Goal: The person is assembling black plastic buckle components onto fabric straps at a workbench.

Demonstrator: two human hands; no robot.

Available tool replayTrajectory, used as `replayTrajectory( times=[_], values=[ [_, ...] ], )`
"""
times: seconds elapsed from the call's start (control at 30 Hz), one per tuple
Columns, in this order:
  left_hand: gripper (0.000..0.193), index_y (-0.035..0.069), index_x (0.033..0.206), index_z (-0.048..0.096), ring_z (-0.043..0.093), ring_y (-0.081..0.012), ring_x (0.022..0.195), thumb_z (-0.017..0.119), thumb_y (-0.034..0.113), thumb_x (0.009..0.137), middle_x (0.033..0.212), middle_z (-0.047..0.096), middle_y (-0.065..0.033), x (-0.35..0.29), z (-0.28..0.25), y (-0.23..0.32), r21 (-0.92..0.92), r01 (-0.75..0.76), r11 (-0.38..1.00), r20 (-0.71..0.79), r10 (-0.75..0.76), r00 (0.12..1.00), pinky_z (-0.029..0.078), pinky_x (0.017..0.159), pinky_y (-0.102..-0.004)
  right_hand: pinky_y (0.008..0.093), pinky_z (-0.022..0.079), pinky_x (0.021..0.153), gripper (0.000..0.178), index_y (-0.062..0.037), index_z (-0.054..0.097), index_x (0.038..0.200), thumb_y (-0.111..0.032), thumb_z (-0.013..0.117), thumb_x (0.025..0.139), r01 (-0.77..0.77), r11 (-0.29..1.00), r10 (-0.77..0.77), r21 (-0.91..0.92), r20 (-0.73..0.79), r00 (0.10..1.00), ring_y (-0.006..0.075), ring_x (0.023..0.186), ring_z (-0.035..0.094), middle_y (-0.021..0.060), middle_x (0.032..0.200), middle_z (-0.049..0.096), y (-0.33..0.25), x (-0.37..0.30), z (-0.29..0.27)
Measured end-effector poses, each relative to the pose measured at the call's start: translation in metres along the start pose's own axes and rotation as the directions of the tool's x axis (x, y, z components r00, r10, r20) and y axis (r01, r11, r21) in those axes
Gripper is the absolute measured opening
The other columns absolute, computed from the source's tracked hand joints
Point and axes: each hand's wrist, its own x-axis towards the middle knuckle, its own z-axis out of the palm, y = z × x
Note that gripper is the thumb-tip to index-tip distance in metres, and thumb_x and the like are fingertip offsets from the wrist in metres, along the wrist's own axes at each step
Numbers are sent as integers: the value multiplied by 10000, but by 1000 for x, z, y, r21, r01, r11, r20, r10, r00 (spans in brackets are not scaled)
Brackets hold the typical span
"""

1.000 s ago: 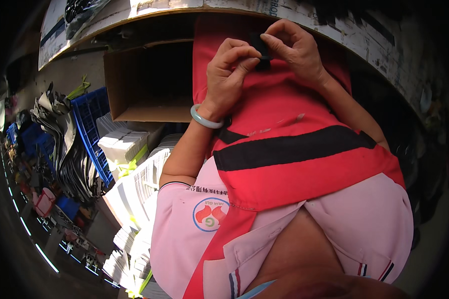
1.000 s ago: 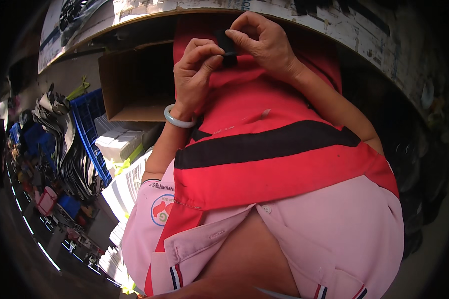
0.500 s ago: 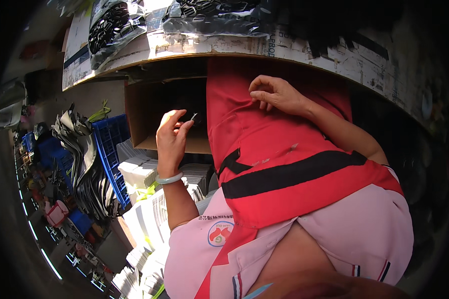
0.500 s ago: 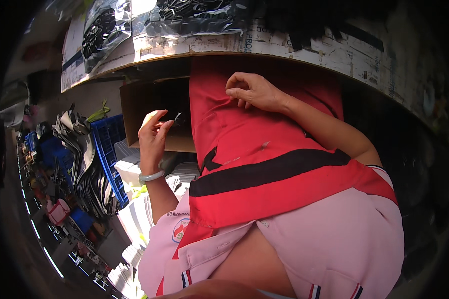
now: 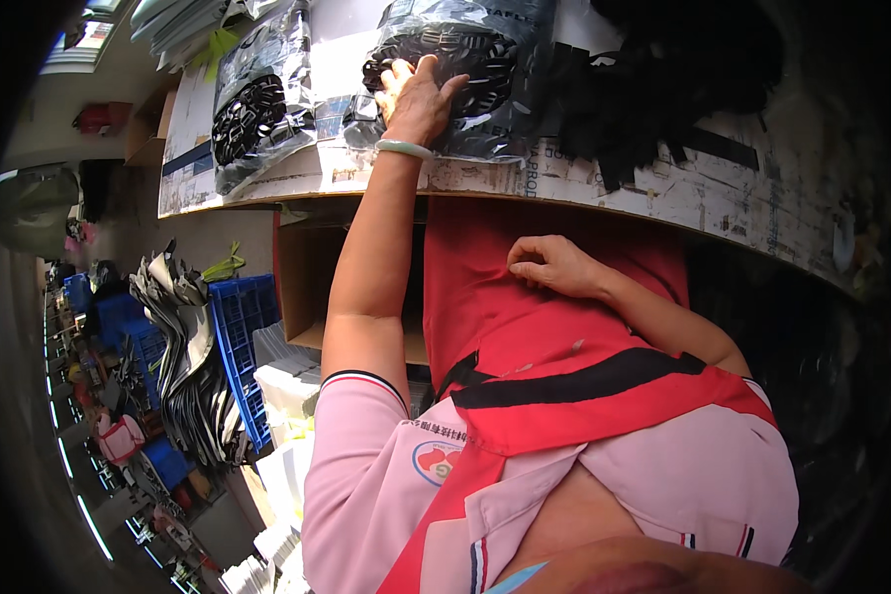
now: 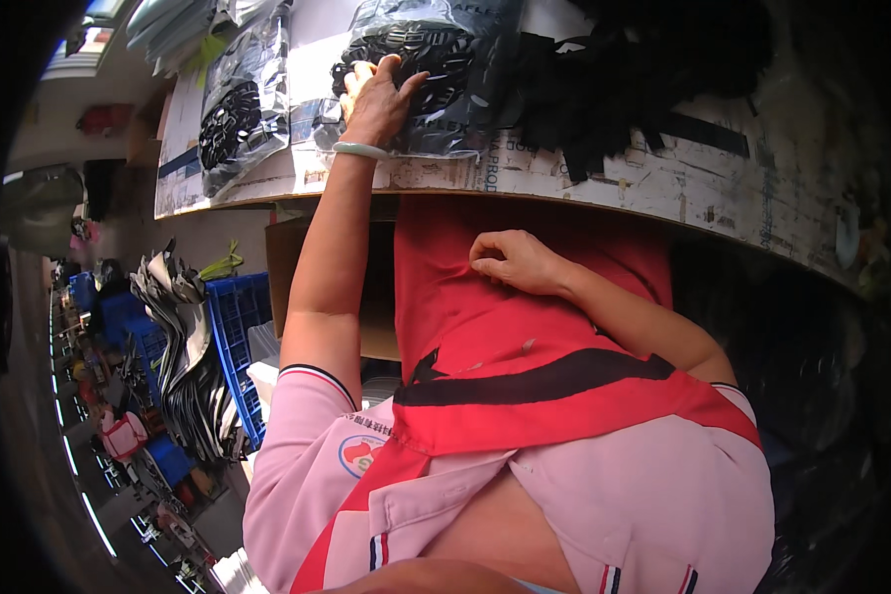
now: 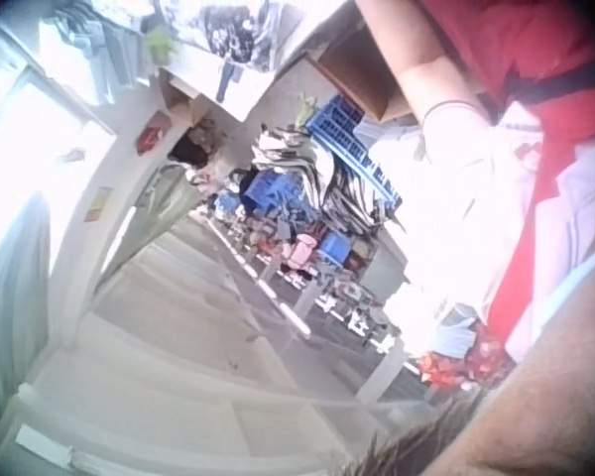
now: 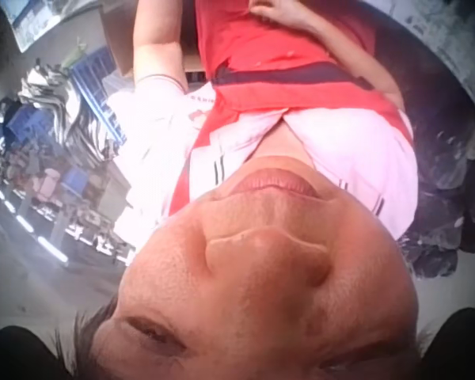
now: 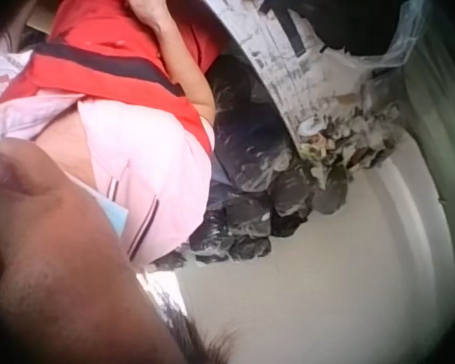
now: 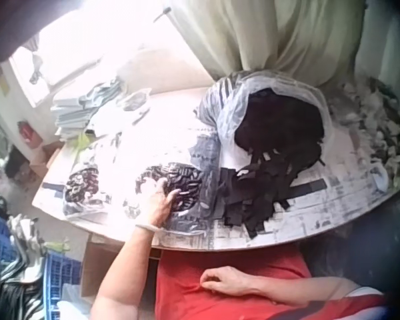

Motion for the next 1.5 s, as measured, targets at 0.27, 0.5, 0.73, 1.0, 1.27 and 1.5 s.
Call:
replayTrajectory(
  times=[0.27,0.5,0.73,1.0,1.27,1.5],
  values=[
    [307,15,912,666,637,-381,876,675,314,841,916,667,-205,34,11,-10,-475,191,859,242,-81,967,494,770,-437,274,512,605,143,1,625,949,-128,586,900,28,996,-25,-80,34,999,115,656,613,59,787,660,1,4,-8],
    [209,40,922,573,459,-129,497,616,244,914,714,552,-59,57,29,-35,-543,644,-538,775,-27,631,360,383,-243,282,504,602,154,4,627,955,-133,588,896,-11,1000,11,24,9,1000,114,645,610,65,777,658,10,7,-11],
    [215,-6,963,546,442,-211,460,414,163,975,719,540,-171,43,41,-50,7,357,-934,651,275,708,372,345,-221,257,488,612,130,-4,615,969,-114,577,912,68,996,-69,-52,-23,997,98,658,579,48,783,630,-7,5,-7],
    [368,27,1030,544,461,-130,682,430,375,1011,842,478,-86,-51,-72,46,159,494,-855,460,507,729,377,344,-172,198,484,595,191,-39,590,1113,-77,614,927,521,844,-505,-130,-520,689,50,669,562,20,822,614,-76,-7,-37],
    [357,37,1009,656,589,-73,714,630,380,915,888,652,-10,-149,-90,71,-394,853,-343,748,418,515,520,638,-222,154,368,488,172,-65,633,934,-235,652,911,85,996,-84,2,-151,985,12,593,500,-34,698,582,-61,-4,-61],
    [279,55,1056,573,489,-60,622,550,318,966,787,545,-18,-190,-79,71,39,723,-690,596,597,537,413,460,-181,193,476,570,220,-20,612,953,-237,635,921,137,937,-70,322,-209,975,58,611,579,5,739,614,-34,-14,-47]
  ],
)
